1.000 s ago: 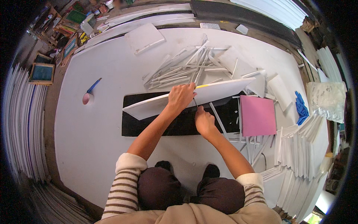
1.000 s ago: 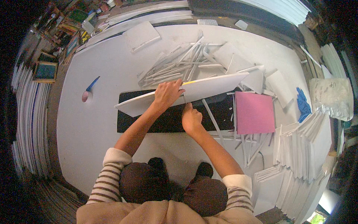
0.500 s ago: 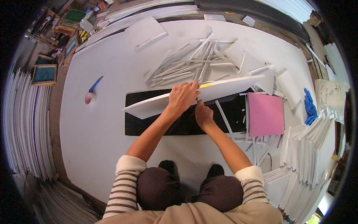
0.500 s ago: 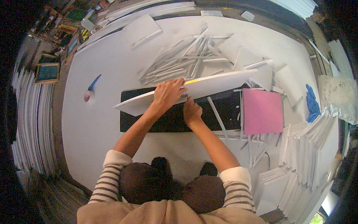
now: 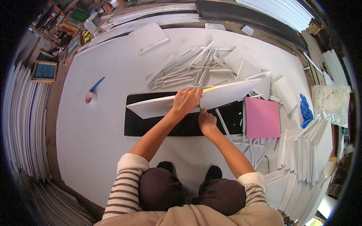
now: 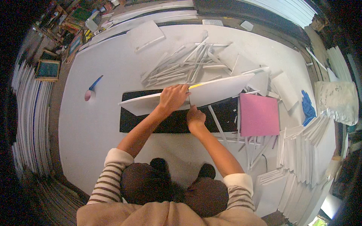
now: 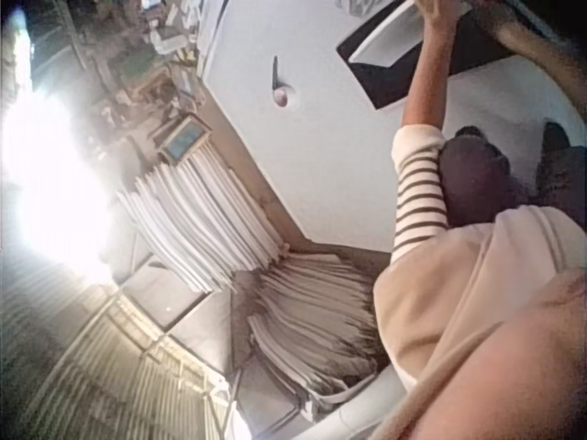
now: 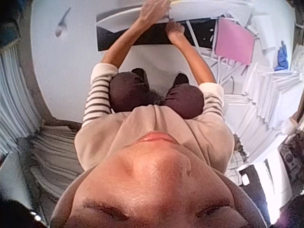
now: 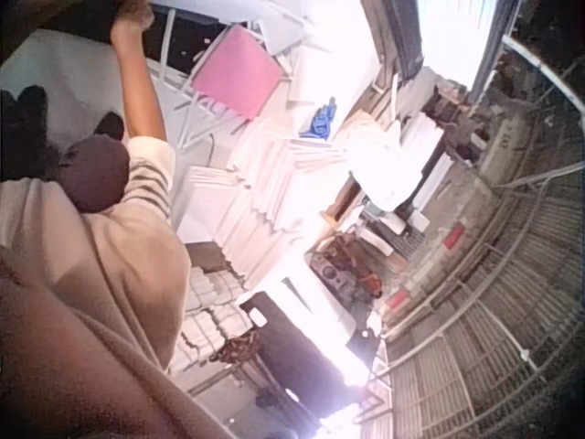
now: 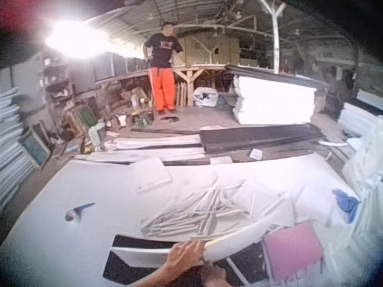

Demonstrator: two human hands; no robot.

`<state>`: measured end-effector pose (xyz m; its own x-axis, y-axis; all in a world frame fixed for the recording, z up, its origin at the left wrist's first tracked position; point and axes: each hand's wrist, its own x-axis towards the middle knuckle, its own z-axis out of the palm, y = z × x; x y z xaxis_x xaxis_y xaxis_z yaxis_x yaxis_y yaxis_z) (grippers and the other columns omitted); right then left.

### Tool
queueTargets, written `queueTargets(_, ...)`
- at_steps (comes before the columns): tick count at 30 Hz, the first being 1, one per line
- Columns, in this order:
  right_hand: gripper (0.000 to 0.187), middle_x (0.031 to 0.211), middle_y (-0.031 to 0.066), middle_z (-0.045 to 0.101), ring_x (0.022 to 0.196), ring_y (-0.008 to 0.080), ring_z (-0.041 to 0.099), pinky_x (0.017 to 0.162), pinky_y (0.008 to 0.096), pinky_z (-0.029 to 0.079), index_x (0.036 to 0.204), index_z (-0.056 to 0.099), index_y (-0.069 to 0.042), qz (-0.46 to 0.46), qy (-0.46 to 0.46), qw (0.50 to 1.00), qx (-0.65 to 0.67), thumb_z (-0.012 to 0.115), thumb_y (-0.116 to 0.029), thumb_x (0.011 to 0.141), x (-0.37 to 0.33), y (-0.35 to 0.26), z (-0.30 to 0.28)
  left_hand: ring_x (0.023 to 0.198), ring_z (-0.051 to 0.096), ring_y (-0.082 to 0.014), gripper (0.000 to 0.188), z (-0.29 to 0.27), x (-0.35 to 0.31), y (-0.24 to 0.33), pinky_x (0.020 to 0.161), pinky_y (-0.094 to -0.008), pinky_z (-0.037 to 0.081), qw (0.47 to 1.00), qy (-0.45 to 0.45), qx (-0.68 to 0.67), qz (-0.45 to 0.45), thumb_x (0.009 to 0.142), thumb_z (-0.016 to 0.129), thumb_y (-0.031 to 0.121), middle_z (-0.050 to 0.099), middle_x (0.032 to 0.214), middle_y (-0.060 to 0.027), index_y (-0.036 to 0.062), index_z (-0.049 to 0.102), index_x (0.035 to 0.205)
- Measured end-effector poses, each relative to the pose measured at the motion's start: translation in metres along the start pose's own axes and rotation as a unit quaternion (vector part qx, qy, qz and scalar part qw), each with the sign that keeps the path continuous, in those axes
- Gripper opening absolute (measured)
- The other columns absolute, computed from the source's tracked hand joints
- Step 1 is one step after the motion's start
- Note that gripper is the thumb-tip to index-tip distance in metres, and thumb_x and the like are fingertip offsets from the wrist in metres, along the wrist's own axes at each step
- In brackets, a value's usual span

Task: The person trims the edges of white foam boards using a utility knife on a large workbench. They repeatedly pick up boards, align them, cut along the edges, and stack the trimmed pieces. The workspace contains stacks of foam boards and trimmings.

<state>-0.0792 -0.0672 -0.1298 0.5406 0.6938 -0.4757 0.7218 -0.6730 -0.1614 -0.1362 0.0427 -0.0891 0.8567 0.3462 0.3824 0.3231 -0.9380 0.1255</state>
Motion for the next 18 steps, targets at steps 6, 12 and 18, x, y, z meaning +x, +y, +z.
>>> queueTargets(6,0.016,0.079,0.0173,0.063,0.073,0.0300,0.064,0.062,0.0398,0.051,0.094,0.045,-0.006,-0.020,0.090,0.995,0.043,0.035,-0.016,0.088,0.005,0.011,0.003,0.071,0.062,-0.0273,0.029,-0.016,0.023,-0.002,0.058,-0.0385,0.048,0.996,-0.068,-0.037,-0.049,0.074,0.060,0.033,0.062,0.075,-0.0089,0.0072,0.052,0.084)
queueTargets(12,0.012,0.074,0.0152,0.063,0.069,0.0302,0.064,0.059,0.0408,0.051,0.093,0.043,-0.005,-0.065,0.139,0.988,0.031,0.040,-0.014,0.086,0.027,0.010,0.024,0.075,0.061,-0.0303,0.036,-0.015,0.037,-0.008,0.062,-0.0405,0.048,0.989,-0.125,-0.071,-0.038,0.075,0.061,0.031,0.063,0.082,-0.0099,0.0115,0.049,0.103)
queueTargets(18,0.013,0.075,0.0214,0.062,0.071,0.0342,0.063,0.062,0.0413,0.051,0.095,0.043,-0.003,-0.065,0.113,0.990,0.052,0.037,-0.013,0.088,0.025,0.007,0.016,0.074,0.062,-0.0296,0.038,-0.002,0.034,-0.006,0.061,-0.0394,0.049,0.992,-0.106,-0.022,-0.072,0.074,0.063,0.026,0.063,0.084,-0.0092,0.0129,0.046,0.106)
